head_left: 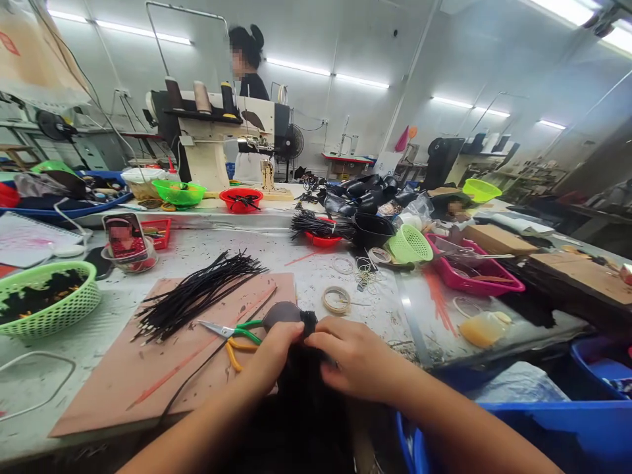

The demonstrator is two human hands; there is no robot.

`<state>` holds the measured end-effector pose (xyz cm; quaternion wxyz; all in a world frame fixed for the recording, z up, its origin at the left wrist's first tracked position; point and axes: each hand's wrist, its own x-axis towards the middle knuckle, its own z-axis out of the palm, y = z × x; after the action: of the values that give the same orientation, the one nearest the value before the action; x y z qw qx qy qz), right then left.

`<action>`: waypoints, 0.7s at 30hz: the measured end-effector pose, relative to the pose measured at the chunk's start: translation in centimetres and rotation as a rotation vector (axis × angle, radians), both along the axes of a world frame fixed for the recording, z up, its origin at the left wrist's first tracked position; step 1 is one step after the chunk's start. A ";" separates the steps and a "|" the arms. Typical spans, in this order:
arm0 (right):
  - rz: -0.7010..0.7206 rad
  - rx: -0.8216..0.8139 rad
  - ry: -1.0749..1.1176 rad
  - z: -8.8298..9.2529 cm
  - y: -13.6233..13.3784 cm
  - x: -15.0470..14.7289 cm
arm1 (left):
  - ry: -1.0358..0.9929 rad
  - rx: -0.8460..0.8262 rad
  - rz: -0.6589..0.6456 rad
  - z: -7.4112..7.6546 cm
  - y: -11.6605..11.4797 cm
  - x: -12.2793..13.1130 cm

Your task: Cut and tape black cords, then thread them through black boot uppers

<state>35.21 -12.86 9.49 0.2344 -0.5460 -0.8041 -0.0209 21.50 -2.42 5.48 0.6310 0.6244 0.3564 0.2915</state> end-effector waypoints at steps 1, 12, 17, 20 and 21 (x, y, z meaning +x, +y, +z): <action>0.008 0.067 -0.034 -0.5 0.3 0.0 | 0.007 0.001 -0.015 0.1 0.2 0.1; -0.233 0.471 -0.212 -1.5 1.4 -0.8 | 0.108 0.135 -0.171 2.3 1.3 2.4; -0.233 0.544 -0.513 -2.1 1.0 -1.8 | 0.151 0.304 -0.091 1.4 1.5 3.6; -0.168 0.541 -0.550 -2.1 0.4 -2.2 | 0.159 0.326 -0.068 0.9 2.0 4.1; -0.124 0.522 -0.542 -2.1 0.0 -2.5 | 0.156 0.326 -0.051 0.8 2.2 4.3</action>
<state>32.75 -12.82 7.42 0.1428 -0.4903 -0.7699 -0.3827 25.78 -0.22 6.23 0.4992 0.7478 0.3363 0.2801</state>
